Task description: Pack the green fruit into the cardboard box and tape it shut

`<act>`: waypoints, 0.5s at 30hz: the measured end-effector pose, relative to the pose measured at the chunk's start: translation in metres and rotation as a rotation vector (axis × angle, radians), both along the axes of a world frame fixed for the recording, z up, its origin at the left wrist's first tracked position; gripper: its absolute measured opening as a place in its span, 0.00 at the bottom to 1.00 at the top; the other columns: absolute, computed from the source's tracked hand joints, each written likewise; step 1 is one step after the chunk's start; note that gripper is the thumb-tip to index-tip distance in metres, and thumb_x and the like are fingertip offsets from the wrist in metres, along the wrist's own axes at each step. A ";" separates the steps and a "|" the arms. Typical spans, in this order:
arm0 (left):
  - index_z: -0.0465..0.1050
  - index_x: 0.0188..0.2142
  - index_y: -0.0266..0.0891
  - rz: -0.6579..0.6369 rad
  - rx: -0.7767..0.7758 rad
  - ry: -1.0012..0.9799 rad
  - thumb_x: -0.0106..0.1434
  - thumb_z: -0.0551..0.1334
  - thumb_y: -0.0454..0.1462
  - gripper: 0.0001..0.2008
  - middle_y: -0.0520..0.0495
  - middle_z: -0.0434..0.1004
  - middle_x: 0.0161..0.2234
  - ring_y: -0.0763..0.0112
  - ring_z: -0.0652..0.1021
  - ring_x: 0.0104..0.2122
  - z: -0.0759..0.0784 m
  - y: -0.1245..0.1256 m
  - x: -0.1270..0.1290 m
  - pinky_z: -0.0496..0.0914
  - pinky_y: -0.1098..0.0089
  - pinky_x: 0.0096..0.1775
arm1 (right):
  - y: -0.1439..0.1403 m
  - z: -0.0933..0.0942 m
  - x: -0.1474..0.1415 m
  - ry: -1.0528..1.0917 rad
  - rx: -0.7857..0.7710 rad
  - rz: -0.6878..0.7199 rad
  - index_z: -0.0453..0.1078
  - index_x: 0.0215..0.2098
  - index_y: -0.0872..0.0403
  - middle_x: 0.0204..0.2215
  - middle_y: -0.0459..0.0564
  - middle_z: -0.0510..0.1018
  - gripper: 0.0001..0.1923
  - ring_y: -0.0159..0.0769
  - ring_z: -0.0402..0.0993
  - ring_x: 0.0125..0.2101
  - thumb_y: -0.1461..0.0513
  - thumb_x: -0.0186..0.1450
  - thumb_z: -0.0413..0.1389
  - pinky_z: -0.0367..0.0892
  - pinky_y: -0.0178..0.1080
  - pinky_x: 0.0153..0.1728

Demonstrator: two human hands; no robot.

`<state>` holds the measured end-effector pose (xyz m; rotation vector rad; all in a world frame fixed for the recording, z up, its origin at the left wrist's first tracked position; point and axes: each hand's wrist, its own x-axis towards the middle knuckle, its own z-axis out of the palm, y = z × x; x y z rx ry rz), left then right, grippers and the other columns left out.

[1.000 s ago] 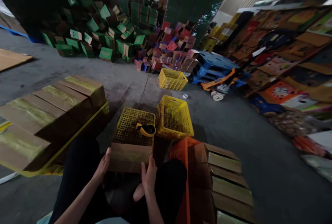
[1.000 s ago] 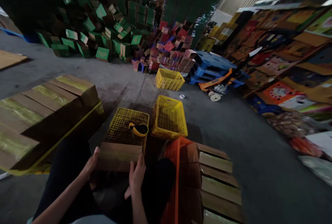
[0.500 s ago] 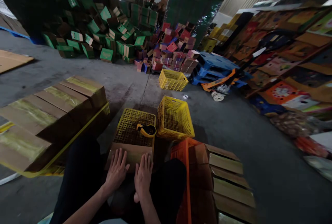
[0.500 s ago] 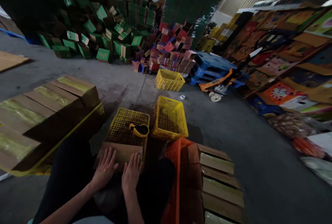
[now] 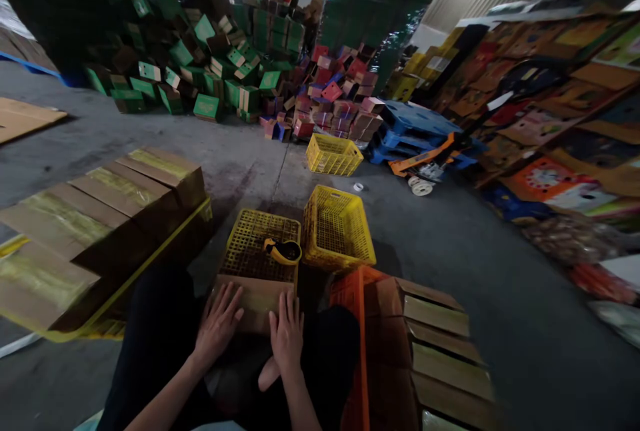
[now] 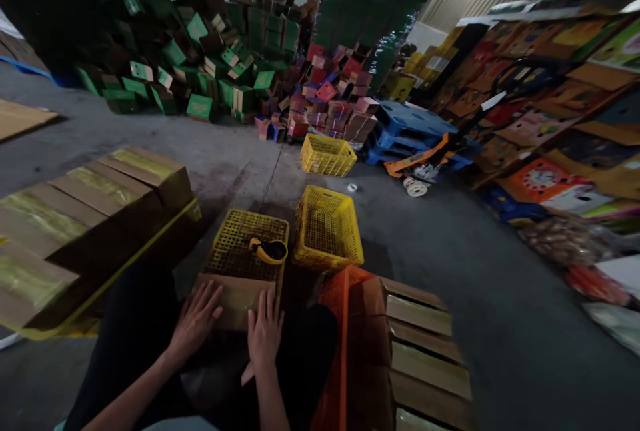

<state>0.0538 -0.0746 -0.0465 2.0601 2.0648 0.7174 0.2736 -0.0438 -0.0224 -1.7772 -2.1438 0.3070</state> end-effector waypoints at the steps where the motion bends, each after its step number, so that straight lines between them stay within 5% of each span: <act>1: 0.48 0.72 0.50 0.025 -0.006 -0.035 0.73 0.53 0.41 0.30 0.44 0.47 0.73 0.53 0.53 0.71 -0.001 0.000 -0.005 0.56 0.45 0.65 | 0.000 -0.001 0.004 0.051 -0.027 -0.028 0.44 0.74 0.52 0.72 0.57 0.50 0.35 0.51 0.50 0.70 0.48 0.75 0.42 0.57 0.59 0.64; 4: 0.44 0.73 0.50 0.051 -0.026 -0.131 0.74 0.51 0.43 0.31 0.46 0.39 0.74 0.55 0.46 0.72 -0.004 0.002 -0.014 0.57 0.49 0.66 | -0.001 -0.004 0.014 0.238 -0.187 -0.147 0.41 0.74 0.63 0.67 0.68 0.60 0.43 0.52 0.64 0.64 0.43 0.73 0.43 0.66 0.50 0.59; 7: 0.40 0.73 0.47 0.069 -0.015 -0.175 0.74 0.51 0.44 0.32 0.44 0.38 0.74 0.54 0.44 0.72 -0.006 0.003 -0.014 0.55 0.48 0.67 | 0.001 -0.004 0.022 0.391 -0.304 -0.225 0.50 0.71 0.65 0.58 0.68 0.73 0.44 0.52 0.74 0.56 0.41 0.70 0.45 0.69 0.47 0.55; 11: 0.38 0.74 0.43 0.105 -0.012 -0.239 0.74 0.51 0.47 0.35 0.40 0.36 0.74 0.51 0.43 0.72 -0.012 0.002 -0.012 0.53 0.45 0.67 | 0.007 0.000 0.028 0.526 -0.296 -0.208 0.67 0.64 0.57 0.55 0.60 0.78 0.37 0.48 0.74 0.57 0.41 0.68 0.50 0.67 0.44 0.57; 15: 0.37 0.73 0.36 0.202 -0.084 -0.404 0.71 0.53 0.50 0.40 0.31 0.40 0.73 0.48 0.46 0.71 -0.020 0.007 -0.021 0.57 0.45 0.65 | 0.013 -0.004 0.029 0.621 -0.338 -0.186 0.71 0.61 0.55 0.54 0.57 0.79 0.34 0.46 0.73 0.58 0.41 0.70 0.46 0.68 0.44 0.57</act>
